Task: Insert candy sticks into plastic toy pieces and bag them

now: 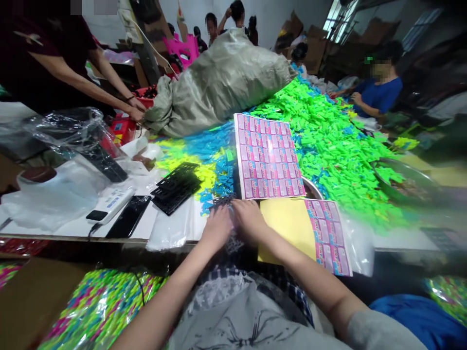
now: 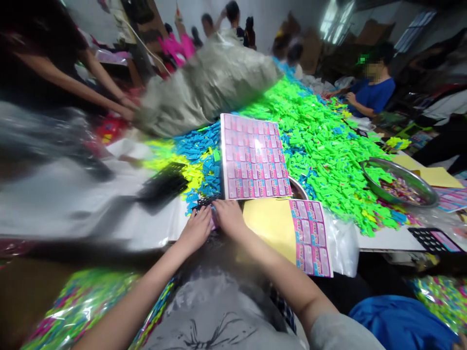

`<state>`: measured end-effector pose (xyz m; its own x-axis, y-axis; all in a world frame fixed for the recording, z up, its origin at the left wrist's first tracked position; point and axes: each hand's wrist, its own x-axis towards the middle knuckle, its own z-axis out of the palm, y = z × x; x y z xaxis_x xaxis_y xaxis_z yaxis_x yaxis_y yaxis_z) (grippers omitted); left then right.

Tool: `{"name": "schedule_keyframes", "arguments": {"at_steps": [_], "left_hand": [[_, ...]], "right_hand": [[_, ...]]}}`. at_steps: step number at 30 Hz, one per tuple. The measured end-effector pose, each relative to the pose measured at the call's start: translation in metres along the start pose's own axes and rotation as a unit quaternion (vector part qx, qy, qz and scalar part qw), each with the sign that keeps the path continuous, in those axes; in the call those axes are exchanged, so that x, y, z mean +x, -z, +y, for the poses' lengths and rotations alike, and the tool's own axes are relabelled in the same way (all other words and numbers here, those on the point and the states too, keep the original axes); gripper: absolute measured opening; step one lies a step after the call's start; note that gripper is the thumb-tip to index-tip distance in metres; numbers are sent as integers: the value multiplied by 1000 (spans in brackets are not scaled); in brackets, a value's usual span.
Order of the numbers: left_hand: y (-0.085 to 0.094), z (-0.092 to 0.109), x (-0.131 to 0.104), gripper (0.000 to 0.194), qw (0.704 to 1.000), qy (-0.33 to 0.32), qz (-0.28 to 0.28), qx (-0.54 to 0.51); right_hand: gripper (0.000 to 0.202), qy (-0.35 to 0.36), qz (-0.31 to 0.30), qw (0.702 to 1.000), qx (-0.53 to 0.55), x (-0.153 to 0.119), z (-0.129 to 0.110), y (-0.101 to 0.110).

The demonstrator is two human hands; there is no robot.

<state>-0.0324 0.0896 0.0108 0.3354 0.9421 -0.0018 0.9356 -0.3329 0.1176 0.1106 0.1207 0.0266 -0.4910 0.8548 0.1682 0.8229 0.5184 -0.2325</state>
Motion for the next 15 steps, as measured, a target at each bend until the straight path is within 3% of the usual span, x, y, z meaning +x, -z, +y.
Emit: {"name": "schedule_keyframes", "arguments": {"at_steps": [4,10,15], "left_hand": [[-15,-7,0,50,1000,-2,-3,6],[-25,-12,-10,52,1000,21,11,9],[-31,-12,-13,53,999,39,5,10]], "right_hand": [[44,102,-32,994,-9,-13,6,-12],[44,57,-43,997,-21,-10,6,-28],[40,71,-43,997,-10,-3,-4,-8]]}}
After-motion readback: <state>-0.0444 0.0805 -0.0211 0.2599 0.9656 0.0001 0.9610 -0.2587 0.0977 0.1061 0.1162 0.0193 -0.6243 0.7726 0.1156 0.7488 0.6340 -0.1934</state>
